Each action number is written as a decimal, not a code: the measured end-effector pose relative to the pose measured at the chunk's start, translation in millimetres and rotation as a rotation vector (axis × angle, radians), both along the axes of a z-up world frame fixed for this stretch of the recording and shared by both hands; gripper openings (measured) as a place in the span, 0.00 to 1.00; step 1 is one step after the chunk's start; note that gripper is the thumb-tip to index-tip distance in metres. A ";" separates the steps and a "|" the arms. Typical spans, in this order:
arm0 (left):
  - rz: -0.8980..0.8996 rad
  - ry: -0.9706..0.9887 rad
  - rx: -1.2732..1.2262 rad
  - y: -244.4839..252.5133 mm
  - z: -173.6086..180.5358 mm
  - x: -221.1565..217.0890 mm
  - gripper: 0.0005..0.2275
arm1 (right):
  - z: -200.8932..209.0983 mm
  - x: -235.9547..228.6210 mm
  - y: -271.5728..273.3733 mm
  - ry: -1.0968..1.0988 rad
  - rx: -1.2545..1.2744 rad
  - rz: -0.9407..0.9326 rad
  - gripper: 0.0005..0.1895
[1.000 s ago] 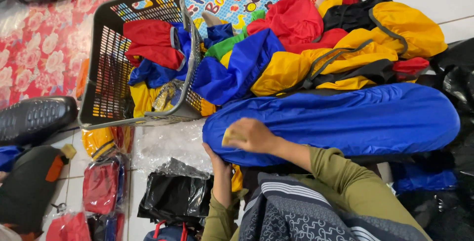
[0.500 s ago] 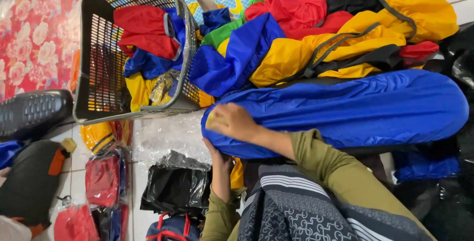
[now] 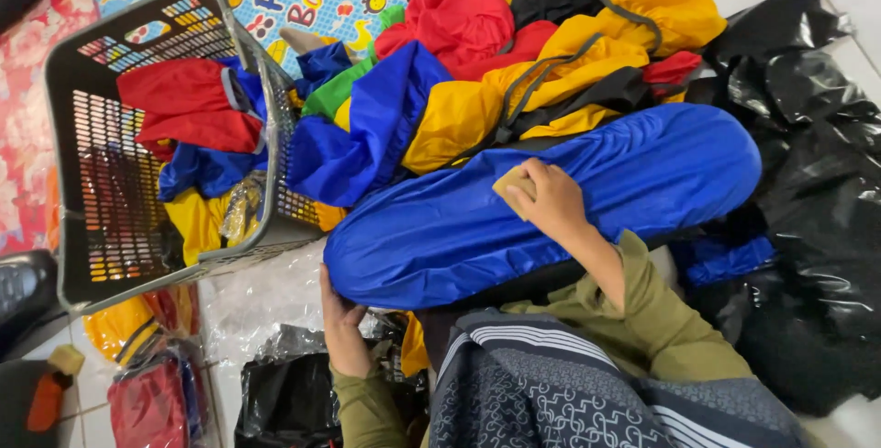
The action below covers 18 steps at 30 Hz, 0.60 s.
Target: Trimming excess material from a motorcycle seat cover with scissors and fitting it onto a seat base.
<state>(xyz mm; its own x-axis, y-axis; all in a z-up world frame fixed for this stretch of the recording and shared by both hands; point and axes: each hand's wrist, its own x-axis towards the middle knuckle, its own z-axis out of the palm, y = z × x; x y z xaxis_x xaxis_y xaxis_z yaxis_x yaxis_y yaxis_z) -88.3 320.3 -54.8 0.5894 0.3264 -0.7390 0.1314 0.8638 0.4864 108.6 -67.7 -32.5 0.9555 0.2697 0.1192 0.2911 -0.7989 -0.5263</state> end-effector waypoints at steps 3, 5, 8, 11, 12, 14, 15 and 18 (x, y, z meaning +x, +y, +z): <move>0.001 0.154 0.171 5.8 -7.0 -2.0 0.40 | -0.8 -36.6 -8.9 -0.058 0.071 0.087 0.19; 0.218 0.297 0.658 -2.9 -9.5 10.8 0.43 | -26.2 -50.6 -8.3 -0.267 0.076 0.160 0.19; 0.148 0.461 1.652 23.6 -54.6 -6.6 0.13 | -23.0 -45.1 -7.5 -0.304 0.067 0.162 0.20; 0.042 0.303 2.113 6.7 -17.4 2.6 0.08 | -32.0 -37.8 -6.8 -0.323 0.069 0.169 0.21; 0.049 0.298 2.121 -1.8 -13.9 6.8 0.08 | -30.2 -37.4 -5.3 -0.330 0.076 0.166 0.21; -0.074 0.224 2.007 -22.4 -10.5 18.3 0.06 | -27.3 -37.9 -7.4 -0.348 0.072 0.146 0.19; -0.081 0.210 2.006 -37.7 -1.3 21.8 0.06 | -25.3 -37.0 -11.2 -0.350 0.067 0.133 0.19; -0.262 0.340 2.068 -87.1 31.5 33.4 0.09 | -18.0 -32.7 -25.5 -0.362 0.050 0.118 0.20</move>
